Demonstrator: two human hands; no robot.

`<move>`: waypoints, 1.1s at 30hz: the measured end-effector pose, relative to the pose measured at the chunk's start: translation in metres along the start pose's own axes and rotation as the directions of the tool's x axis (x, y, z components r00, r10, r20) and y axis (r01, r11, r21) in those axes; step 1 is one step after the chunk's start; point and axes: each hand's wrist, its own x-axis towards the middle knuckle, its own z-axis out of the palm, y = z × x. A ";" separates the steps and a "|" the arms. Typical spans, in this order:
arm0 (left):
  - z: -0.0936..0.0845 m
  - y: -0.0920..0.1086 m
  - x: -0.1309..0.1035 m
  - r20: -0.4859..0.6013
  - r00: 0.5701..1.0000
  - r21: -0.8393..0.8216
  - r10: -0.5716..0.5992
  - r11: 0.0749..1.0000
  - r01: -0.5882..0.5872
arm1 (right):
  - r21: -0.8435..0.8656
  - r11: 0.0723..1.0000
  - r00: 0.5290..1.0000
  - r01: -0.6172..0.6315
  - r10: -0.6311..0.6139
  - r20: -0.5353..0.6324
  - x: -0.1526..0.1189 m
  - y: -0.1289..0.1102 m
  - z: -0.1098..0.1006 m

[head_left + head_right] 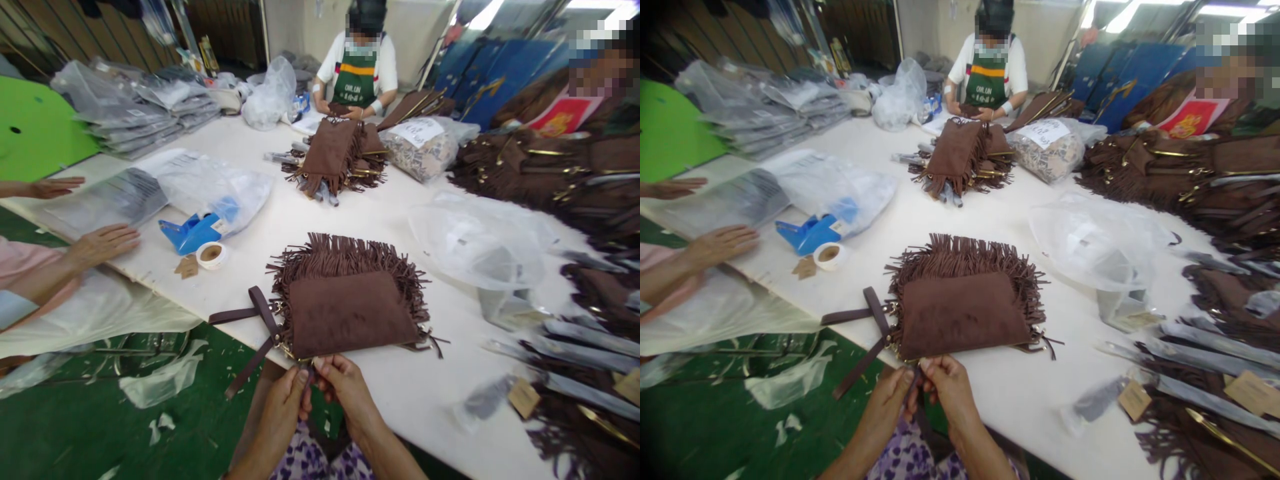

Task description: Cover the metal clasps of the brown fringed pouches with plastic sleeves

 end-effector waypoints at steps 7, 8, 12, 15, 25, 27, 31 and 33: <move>0.002 0.002 0.001 0.003 0.999 0.059 0.032 0.998 -0.032 | -0.052 0.998 0.998 0.045 -0.047 -0.040 0.000 0.000 0.002; 0.001 0.002 0.000 -0.019 0.998 0.106 0.057 0.993 -0.054 | -0.059 0.997 0.997 0.053 -0.056 -0.045 0.000 0.001 0.002; -0.001 0.006 -0.002 -0.111 0.976 0.353 0.185 0.926 -0.135 | -0.072 0.995 0.996 0.068 -0.073 -0.058 0.001 0.002 0.001; -0.001 0.009 -0.002 -0.137 0.966 0.461 0.217 0.878 -0.132 | -0.085 0.994 0.996 0.067 -0.072 -0.055 0.000 0.002 0.001; 0.006 0.015 0.002 -0.137 0.984 0.328 0.111 0.943 -0.061 | -0.202 0.967 0.987 0.155 -0.160 -0.007 0.004 0.012 -0.008; 0.011 0.019 0.002 -0.132 0.991 0.139 -0.006 0.990 0.025 | -0.241 0.950 0.978 0.201 -0.207 0.000 0.001 0.011 -0.011; 0.022 0.029 0.004 -0.078 0.987 -0.252 -0.137 0.961 0.114 | -0.208 0.944 0.967 0.254 -0.250 0.049 -0.013 0.002 -0.014; 0.027 0.032 0.005 -0.063 0.987 -0.385 -0.147 0.916 0.112 | -0.186 0.944 0.961 0.273 -0.260 0.092 -0.018 -0.002 -0.013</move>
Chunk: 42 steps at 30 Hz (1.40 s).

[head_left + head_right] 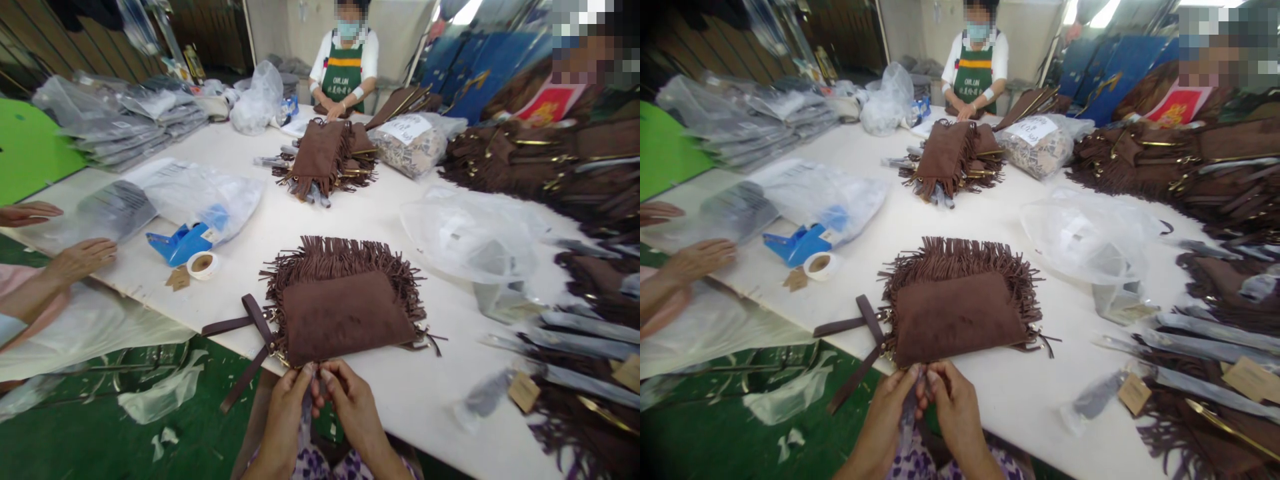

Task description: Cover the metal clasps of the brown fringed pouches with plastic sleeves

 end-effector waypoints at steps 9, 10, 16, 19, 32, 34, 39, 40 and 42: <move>-0.021 -0.003 -0.008 0.066 0.998 -0.032 0.012 0.999 -0.010 | -0.155 0.988 1.000 0.002 0.003 0.030 -0.012 -0.004 0.002; -0.029 -0.004 -0.013 0.068 0.998 -0.022 0.003 1.000 -0.001 | -0.195 0.981 0.999 -0.006 0.013 0.034 -0.016 -0.002 0.003; -0.058 -0.015 -0.035 -0.020 0.997 -0.132 -0.078 0.988 0.074 | -0.242 0.970 0.995 0.005 0.019 0.099 -0.034 0.018 0.020; -0.058 -0.024 -0.033 -0.062 0.994 -0.188 -0.095 0.979 0.082 | -0.239 0.971 0.998 0.006 0.010 0.063 -0.036 0.024 0.027; -0.047 -0.014 -0.037 -0.197 0.980 -0.052 -0.040 0.998 0.030 | -0.287 0.955 0.996 -0.074 0.056 -0.071 -0.024 0.033 0.054; -0.046 -0.013 -0.040 -0.229 0.973 -0.055 -0.033 0.998 0.021 | -0.235 0.966 0.991 -0.108 0.085 -0.108 -0.021 0.038 0.058; -0.058 -0.024 -0.041 -0.116 0.992 -0.279 -0.047 0.960 0.013 | -0.144 0.980 0.977 -0.139 0.112 -0.180 -0.021 0.046 0.065; -0.061 -0.027 -0.041 -0.072 0.996 -0.340 -0.060 0.940 0.032 | -0.130 0.982 0.975 -0.134 0.108 -0.194 -0.021 0.047 0.066; -0.065 -0.032 -0.041 -0.022 0.996 -0.426 -0.083 0.902 0.066 | -0.111 0.986 0.972 -0.123 0.097 -0.213 -0.021 0.048 0.067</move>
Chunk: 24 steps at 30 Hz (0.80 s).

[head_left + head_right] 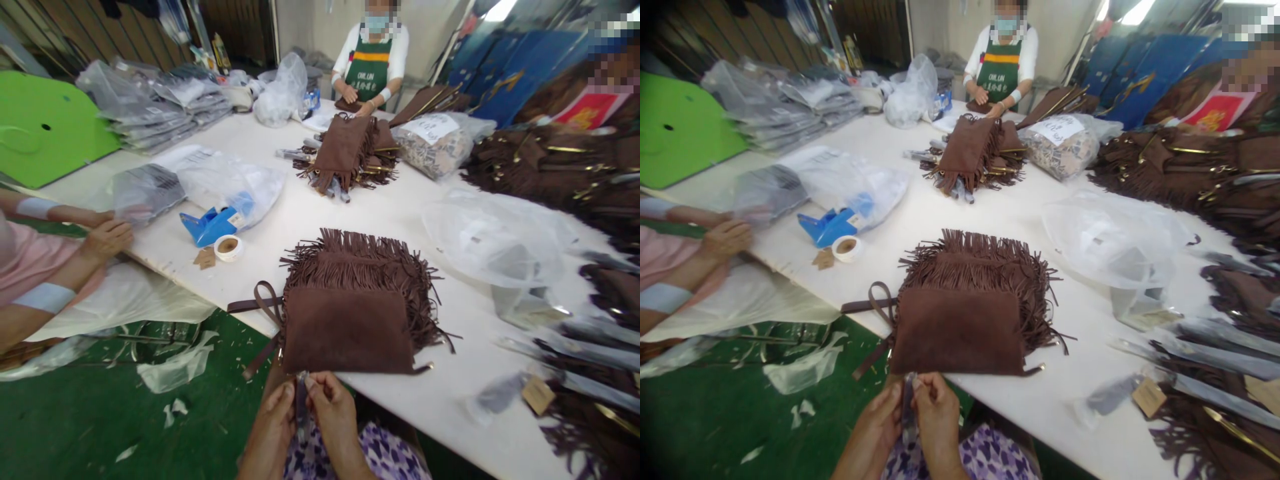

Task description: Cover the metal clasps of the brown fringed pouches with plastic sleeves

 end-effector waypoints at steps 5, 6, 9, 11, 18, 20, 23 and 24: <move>0.001 -0.001 0.006 -0.017 1.000 -0.076 0.011 0.997 -0.012 | -0.027 0.999 0.999 0.036 -0.037 -0.029 0.001 0.002 0.001; 0.002 -0.001 0.007 -0.022 1.000 -0.083 0.008 0.996 -0.010 | -0.041 0.998 0.998 0.042 -0.044 -0.035 0.001 0.003 0.001; 0.004 -0.001 0.011 -0.026 1.000 -0.109 0.005 0.994 -0.008 | -0.063 0.997 0.997 0.054 -0.057 -0.045 0.002 0.005 0.002; 0.004 -0.002 0.014 -0.024 1.000 -0.121 0.013 0.993 -0.016 | -0.066 0.995 0.995 0.079 -0.082 -0.053 0.001 0.006 0.002; 0.004 -0.006 0.022 -0.010 0.997 -0.134 0.071 0.988 -0.071 | -0.096 0.987 0.988 0.132 -0.138 -0.068 -0.002 0.002 0.001; 0.003 -0.007 0.023 -0.025 0.997 -0.126 0.080 0.989 -0.082 | -0.116 0.983 0.987 0.139 -0.147 -0.066 -0.003 0.001 0.000; 0.003 -0.009 0.025 -0.064 0.993 -0.111 0.101 0.988 -0.108 | -0.183 0.971 0.986 0.157 -0.166 -0.035 -0.005 -0.001 0.000; 0.003 -0.010 0.026 -0.076 0.992 -0.101 0.104 0.989 -0.111 | -0.213 0.962 0.984 0.169 -0.178 -0.024 -0.005 -0.002 0.000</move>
